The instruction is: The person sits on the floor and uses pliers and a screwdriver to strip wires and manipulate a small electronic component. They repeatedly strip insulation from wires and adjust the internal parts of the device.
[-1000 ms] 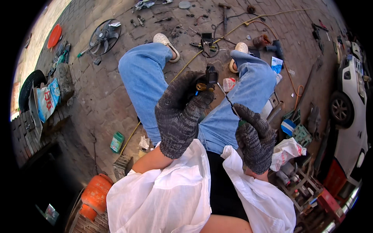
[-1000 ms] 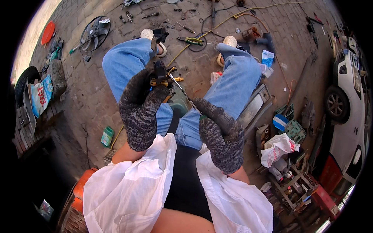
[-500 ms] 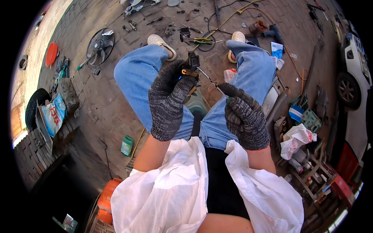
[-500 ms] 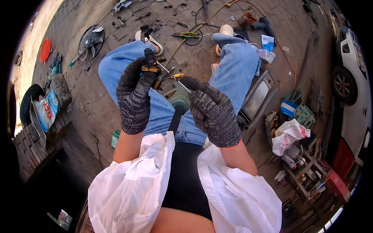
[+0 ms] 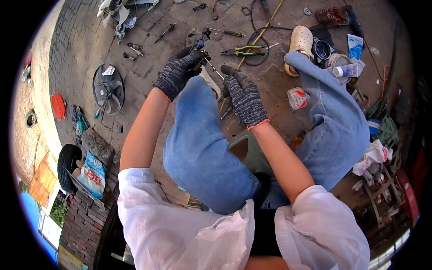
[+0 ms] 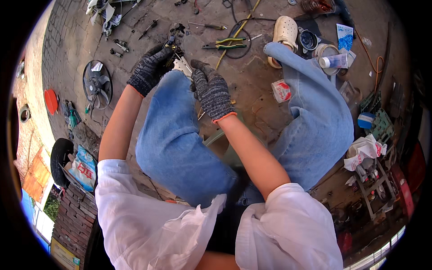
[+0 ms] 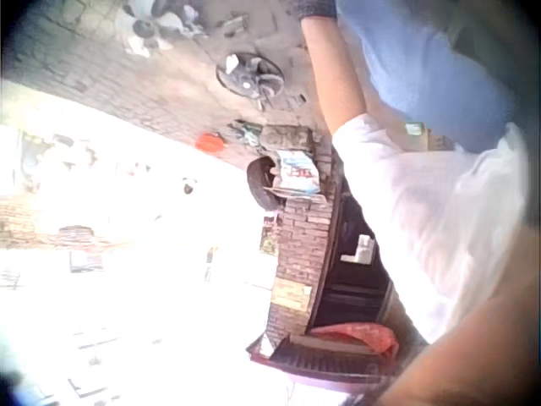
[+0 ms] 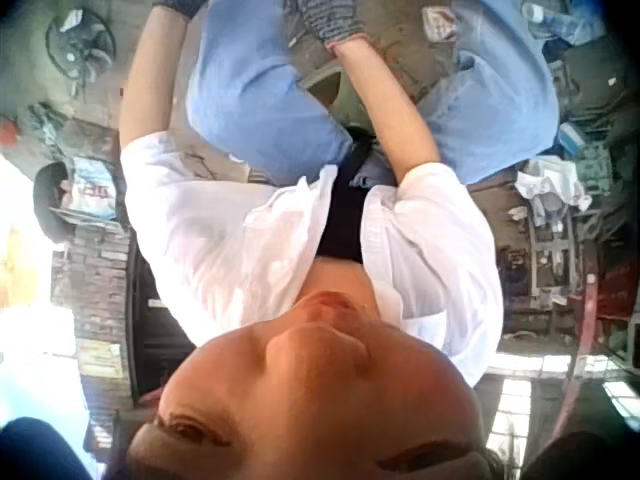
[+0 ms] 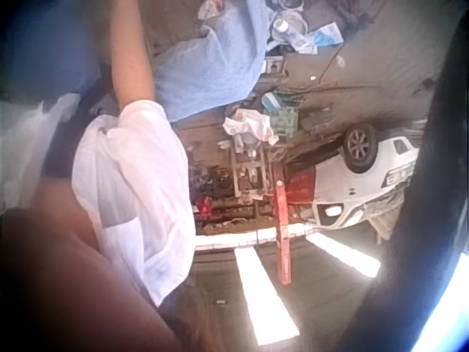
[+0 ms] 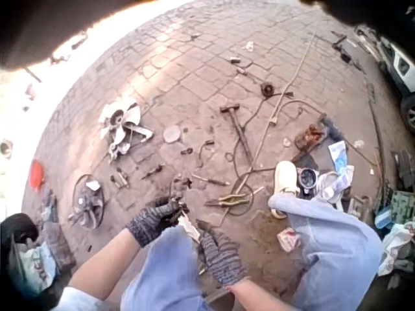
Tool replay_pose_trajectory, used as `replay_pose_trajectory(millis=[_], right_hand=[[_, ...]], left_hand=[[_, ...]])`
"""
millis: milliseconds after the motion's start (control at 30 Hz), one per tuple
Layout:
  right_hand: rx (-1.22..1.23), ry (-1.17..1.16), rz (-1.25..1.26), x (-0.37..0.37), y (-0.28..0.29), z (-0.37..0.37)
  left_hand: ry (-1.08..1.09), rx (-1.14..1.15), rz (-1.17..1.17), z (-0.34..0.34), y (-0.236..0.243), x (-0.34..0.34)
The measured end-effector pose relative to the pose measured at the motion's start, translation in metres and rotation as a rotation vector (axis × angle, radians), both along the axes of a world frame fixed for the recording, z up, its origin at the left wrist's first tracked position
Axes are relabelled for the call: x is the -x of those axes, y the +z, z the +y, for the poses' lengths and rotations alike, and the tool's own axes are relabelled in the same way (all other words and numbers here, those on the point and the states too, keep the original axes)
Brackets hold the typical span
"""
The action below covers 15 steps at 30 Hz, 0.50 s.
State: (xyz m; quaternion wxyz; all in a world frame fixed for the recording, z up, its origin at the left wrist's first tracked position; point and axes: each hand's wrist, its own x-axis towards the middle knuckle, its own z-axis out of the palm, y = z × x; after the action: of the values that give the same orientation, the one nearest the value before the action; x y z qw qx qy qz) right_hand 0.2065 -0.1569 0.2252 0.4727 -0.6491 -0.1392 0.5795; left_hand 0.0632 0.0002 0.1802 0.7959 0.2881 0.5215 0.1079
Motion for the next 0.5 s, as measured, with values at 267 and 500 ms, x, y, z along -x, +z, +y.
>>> replay_pose_trajectory(millis=[267,500], right_hand=[[0.312,0.421,-0.343,0.002,-0.176,0.032],[0.167,0.410,-0.482,0.009,-0.223,0.040]], left_hand=[[-0.008,-0.037,0.172,-0.012,-0.236,0.005],[0.267,-0.008,0.322,-0.008,-0.252,0.012]])
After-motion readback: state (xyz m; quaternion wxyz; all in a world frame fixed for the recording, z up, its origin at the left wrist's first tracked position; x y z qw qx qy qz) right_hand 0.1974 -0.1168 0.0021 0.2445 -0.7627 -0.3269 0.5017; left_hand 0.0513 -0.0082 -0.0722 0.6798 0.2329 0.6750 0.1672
